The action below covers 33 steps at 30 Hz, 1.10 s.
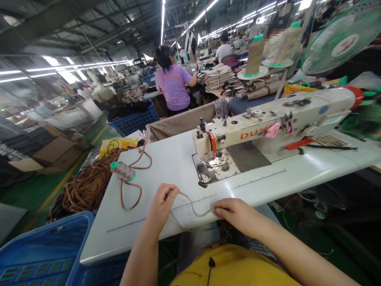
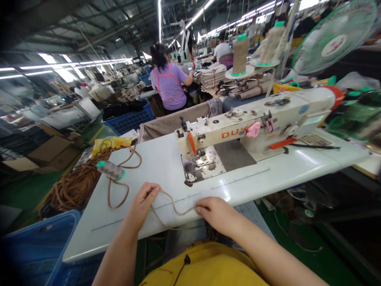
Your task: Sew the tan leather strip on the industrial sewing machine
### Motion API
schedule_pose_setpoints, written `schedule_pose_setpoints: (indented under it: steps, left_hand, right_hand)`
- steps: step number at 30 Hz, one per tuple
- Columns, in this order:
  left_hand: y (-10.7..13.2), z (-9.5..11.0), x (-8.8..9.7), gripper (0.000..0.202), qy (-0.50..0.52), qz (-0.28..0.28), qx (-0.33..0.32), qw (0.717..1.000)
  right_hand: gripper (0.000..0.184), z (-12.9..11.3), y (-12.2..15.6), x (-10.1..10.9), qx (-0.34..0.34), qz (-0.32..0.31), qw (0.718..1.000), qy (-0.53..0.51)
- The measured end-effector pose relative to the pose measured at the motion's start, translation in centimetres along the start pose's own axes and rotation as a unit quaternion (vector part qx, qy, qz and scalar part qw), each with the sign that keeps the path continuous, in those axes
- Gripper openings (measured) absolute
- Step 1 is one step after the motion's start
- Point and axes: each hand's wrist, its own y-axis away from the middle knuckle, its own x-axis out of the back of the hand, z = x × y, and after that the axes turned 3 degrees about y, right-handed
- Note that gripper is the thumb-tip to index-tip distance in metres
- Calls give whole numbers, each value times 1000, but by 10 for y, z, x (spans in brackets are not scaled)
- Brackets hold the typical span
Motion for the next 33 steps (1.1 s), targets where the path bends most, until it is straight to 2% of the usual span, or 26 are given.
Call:
schedule_pose_setpoints:
  steps: [2, 4, 7, 10, 13, 17, 22, 26, 28, 32, 33]
  left_hand:
    - [2, 3, 1, 34, -5, -5, -3, 1000]
    - [4, 6, 1, 32, -7, -15, -12, 1000]
    - [5, 10, 1, 29, -12, -33, -28, 999]
    - [4, 13, -2, 28, -9, -49, -46, 998]
    - [2, 14, -4, 26, 2, -60, -57, 997]
    - [0, 14, -4, 23, 13, -67, -59, 996]
    - [-3, 14, -2, 22, 8, -74, -56, 996]
    - [-5, 7, -5, 23, -14, -69, -64, 995]
    - [-4, 4, -8, 20, -30, -49, -65, 996]
    - [4, 9, -9, 20, -54, 41, -60, 996]
    - [7, 12, -8, 20, -57, 39, -50, 996]
  right_hand:
    - [18, -3, -6, -4, 32, 76, 996, 33]
    - [20, -7, -10, -5, 48, 153, 986, 49]
    - [26, -11, -19, -7, 120, 196, 971, 60]
    - [36, -10, -29, -12, 174, 165, 969, 54]
    - [37, -8, -35, -20, 137, 115, 983, 31]
    - [23, -6, -37, -28, 90, 56, 994, -24]
    - [19, -6, -36, -31, 86, 6, 991, -107]
    - [21, -9, -37, -30, 93, -21, 977, -193]
    - [25, -11, -37, -28, 84, -21, 970, -229]
    - [25, -12, -38, -27, 63, -13, 957, -282]
    - [26, -11, -39, -27, 59, -10, 955, -290]
